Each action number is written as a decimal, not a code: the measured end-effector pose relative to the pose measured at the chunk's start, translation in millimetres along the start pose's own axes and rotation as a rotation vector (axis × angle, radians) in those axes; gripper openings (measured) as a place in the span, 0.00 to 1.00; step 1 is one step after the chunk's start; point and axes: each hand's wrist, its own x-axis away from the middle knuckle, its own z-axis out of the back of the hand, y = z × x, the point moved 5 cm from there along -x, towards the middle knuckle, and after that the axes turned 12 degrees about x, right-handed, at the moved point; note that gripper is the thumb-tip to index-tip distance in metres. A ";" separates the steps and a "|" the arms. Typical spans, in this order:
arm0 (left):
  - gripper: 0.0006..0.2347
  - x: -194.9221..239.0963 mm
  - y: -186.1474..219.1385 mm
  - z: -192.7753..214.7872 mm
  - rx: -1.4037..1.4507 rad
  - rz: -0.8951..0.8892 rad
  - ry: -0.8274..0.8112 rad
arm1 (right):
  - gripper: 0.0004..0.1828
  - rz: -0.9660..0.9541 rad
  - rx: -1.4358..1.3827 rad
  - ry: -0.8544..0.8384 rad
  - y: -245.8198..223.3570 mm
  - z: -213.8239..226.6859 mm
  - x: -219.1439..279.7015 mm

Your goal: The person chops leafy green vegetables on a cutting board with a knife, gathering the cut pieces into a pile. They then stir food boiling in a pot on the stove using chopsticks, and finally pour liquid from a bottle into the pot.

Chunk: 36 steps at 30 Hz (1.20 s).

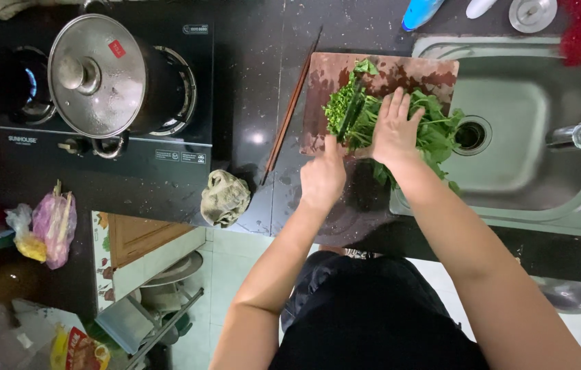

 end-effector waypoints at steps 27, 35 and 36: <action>0.07 -76.8 -27.3 -102.0 -0.054 -0.017 -0.247 | 0.14 0.006 -0.024 0.401 -4.4 -12.0 1.5; 0.15 -47.2 -40.8 -96.1 -0.067 -0.094 -0.099 | 0.38 -0.004 -0.136 0.335 -2.1 4.0 17.3; 0.13 -52.8 -39.9 -94.3 -0.066 -0.079 -0.115 | 0.42 -0.012 -0.118 0.348 -1.5 -1.8 13.0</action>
